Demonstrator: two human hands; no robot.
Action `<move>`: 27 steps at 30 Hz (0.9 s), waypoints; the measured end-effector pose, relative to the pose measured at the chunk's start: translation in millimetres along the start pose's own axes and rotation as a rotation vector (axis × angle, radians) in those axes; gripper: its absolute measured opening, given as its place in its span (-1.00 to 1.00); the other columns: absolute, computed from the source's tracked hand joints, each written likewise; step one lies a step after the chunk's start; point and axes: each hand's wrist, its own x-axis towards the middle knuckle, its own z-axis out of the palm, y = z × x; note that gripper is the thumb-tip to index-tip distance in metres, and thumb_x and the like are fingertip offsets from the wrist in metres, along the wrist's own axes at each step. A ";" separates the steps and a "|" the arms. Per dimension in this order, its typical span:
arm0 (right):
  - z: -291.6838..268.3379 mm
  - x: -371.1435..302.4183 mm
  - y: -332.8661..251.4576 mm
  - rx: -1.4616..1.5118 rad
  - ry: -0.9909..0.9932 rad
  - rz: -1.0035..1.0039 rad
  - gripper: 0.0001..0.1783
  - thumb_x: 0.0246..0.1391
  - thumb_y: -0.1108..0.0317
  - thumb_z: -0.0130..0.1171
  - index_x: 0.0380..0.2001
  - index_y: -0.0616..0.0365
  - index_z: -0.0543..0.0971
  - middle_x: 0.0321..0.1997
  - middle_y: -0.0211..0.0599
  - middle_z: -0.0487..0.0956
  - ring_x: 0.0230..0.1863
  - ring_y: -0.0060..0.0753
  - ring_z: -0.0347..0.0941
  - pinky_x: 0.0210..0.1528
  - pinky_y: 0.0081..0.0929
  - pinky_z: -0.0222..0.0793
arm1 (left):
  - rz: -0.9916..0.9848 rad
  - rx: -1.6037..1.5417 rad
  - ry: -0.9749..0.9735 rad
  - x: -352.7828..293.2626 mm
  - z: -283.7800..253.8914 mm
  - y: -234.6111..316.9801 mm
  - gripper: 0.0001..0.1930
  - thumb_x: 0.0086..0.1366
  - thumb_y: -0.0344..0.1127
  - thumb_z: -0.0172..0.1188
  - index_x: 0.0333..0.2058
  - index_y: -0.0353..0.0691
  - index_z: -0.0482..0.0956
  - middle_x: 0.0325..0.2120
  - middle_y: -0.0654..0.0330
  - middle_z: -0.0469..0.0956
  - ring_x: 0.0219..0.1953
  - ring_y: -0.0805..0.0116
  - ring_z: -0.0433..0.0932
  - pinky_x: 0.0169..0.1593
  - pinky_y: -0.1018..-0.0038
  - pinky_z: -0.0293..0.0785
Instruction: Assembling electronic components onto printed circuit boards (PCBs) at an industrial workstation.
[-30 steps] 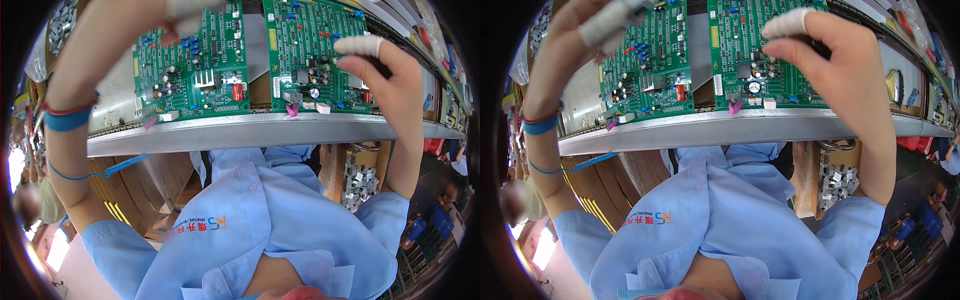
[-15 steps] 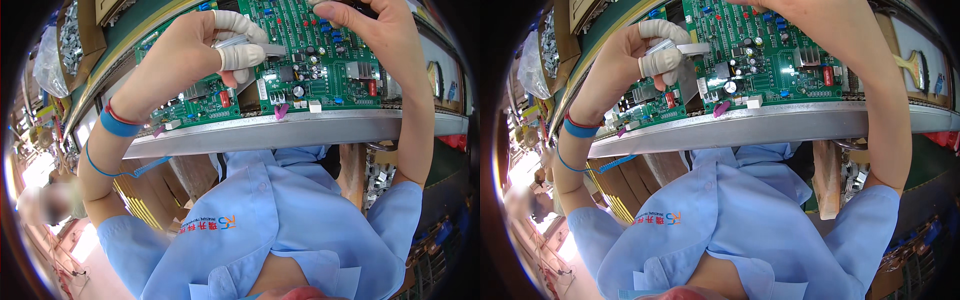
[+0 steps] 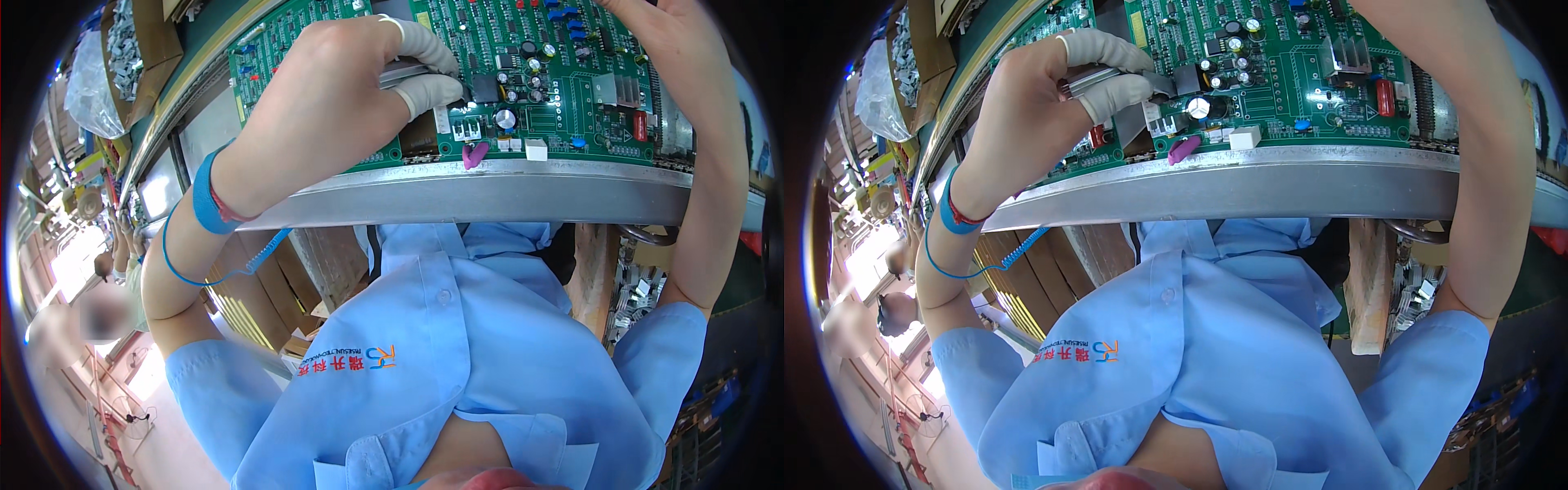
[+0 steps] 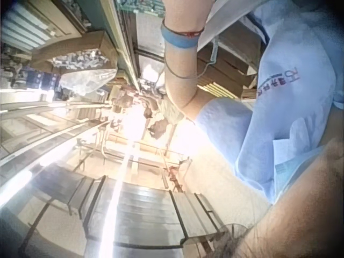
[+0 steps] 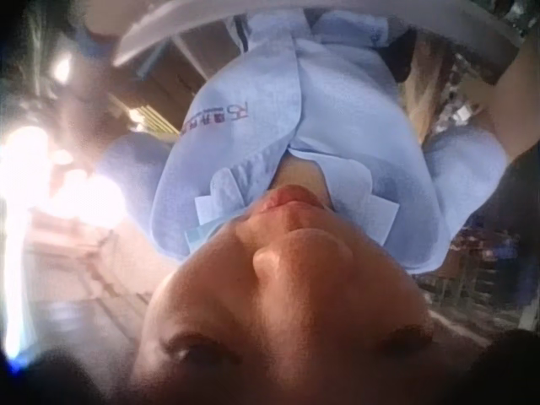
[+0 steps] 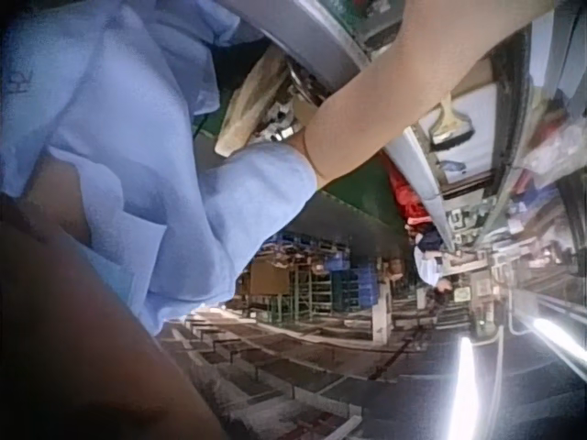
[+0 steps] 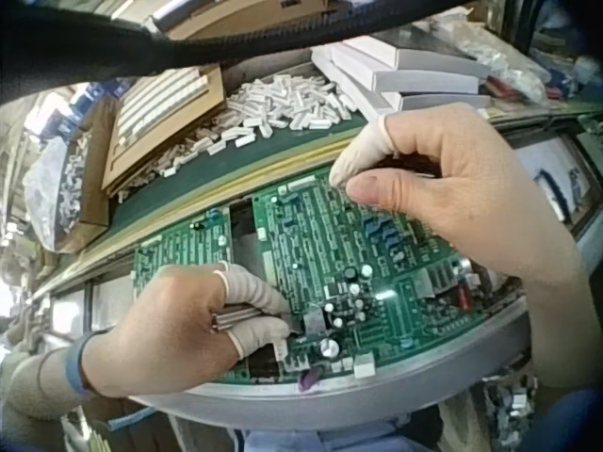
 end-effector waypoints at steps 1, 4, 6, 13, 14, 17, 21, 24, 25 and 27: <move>0.0 -0.5 1.7 0.013 -0.018 0.026 -0.89 0.09 0.51 0.14 -0.31 0.33 0.57 -0.38 -0.34 0.55 -0.40 -0.65 0.39 -0.32 -0.66 0.33 | -0.002 0.003 0.001 -1.2 1.3 0.6 -0.82 0.17 -0.39 0.30 -0.26 -0.31 0.61 -0.46 0.26 0.61 -0.46 0.64 0.50 -0.40 0.64 0.44; -1.7 -1.0 -2.2 0.039 -0.057 0.096 -0.84 0.11 0.58 0.04 -0.23 0.31 0.53 -0.32 -0.33 0.51 -0.36 -0.64 0.35 -0.26 -0.65 0.33 | 0.059 0.049 0.050 -3.0 4.6 1.9 -0.81 0.12 -0.39 0.33 -0.28 -0.29 0.62 -0.45 0.23 0.61 -0.47 0.58 0.53 -0.40 0.60 0.44; -3.6 -1.9 -5.4 0.048 -0.077 0.138 -0.79 0.11 0.61 -0.01 -0.18 0.30 0.50 -0.29 -0.33 0.48 -0.34 -0.64 0.33 -0.24 -0.64 0.33 | 0.154 0.149 0.052 -3.6 5.6 4.8 -0.80 0.08 -0.40 0.35 -0.29 -0.27 0.63 -0.44 0.19 0.59 -0.46 0.48 0.56 -0.39 0.56 0.45; -2.4 -4.4 8.2 0.166 -0.022 0.091 -0.69 0.12 0.64 -0.09 -0.05 0.33 0.42 -0.23 -0.28 0.45 -0.31 -0.58 0.36 -0.20 -0.60 0.37 | 0.215 0.256 0.019 -1.5 4.2 8.4 -0.80 0.08 -0.39 0.34 -0.29 -0.27 0.63 -0.41 0.19 0.59 -0.44 0.44 0.56 -0.38 0.54 0.45; -1.3 -3.4 8.1 0.213 0.000 0.067 -0.68 0.14 0.62 -0.09 -0.02 0.34 0.41 -0.21 -0.26 0.45 -0.29 -0.56 0.39 -0.19 -0.60 0.39 | 0.212 0.255 0.022 -2.0 2.2 8.3 -0.80 0.08 -0.39 0.34 -0.29 -0.27 0.63 -0.41 0.19 0.59 -0.44 0.44 0.56 -0.38 0.54 0.45; -6.0 0.8 -8.4 0.321 -0.075 0.234 -0.65 0.17 0.55 -0.07 0.04 0.32 0.38 -0.17 -0.23 0.46 -0.26 -0.52 0.45 -0.19 -0.60 0.42 | -0.099 -0.203 -0.059 -3.6 -14.4 10.3 -0.77 0.22 -0.39 0.21 -0.14 -0.29 0.58 -0.37 0.27 0.57 -0.39 0.53 0.51 -0.35 0.56 0.44; 2.2 -2.9 -7.5 0.419 0.006 0.170 -0.70 0.19 0.47 0.02 -0.02 0.32 0.45 -0.22 -0.26 0.52 -0.36 -0.59 0.47 -0.34 -0.67 0.41 | 0.422 -0.614 -0.145 -2.5 -36.9 -41.6 -0.63 0.33 -0.39 0.06 0.08 -0.37 0.37 -0.25 0.14 0.55 -0.25 0.46 0.53 -0.19 0.60 0.49; 4.5 -13.9 4.2 0.388 -0.037 0.082 -0.57 0.17 0.37 0.07 0.08 0.32 0.39 -0.11 -0.23 0.53 -0.18 -0.52 0.48 -0.11 -0.64 0.37 | 0.242 -0.820 -0.081 -23.8 -52.4 -25.2 -0.64 0.33 -0.45 0.05 0.08 -0.40 0.33 -0.19 0.10 0.53 -0.16 0.41 0.54 -0.11 0.57 0.53; 14.5 -8.0 6.6 0.403 -0.085 0.011 -0.50 0.16 0.32 0.09 0.14 0.31 0.36 -0.05 -0.22 0.54 -0.08 -0.48 0.49 0.01 -0.63 0.34 | -0.500 -0.776 0.091 -51.0 -60.5 -10.5 -0.66 0.32 -0.46 0.05 0.06 -0.40 0.35 -0.18 0.11 0.53 -0.17 0.44 0.53 -0.09 0.58 0.52; -0.2 -7.7 -0.6 0.374 -0.160 0.047 -0.47 0.16 0.31 0.07 0.17 0.31 0.32 -0.03 -0.19 0.53 -0.06 -0.45 0.49 0.02 -0.62 0.35 | -0.346 -0.665 0.124 -73.6 -60.1 -39.6 -0.63 0.31 -0.38 0.09 0.06 -0.36 0.39 -0.21 0.14 0.56 -0.23 0.47 0.55 -0.15 0.59 0.49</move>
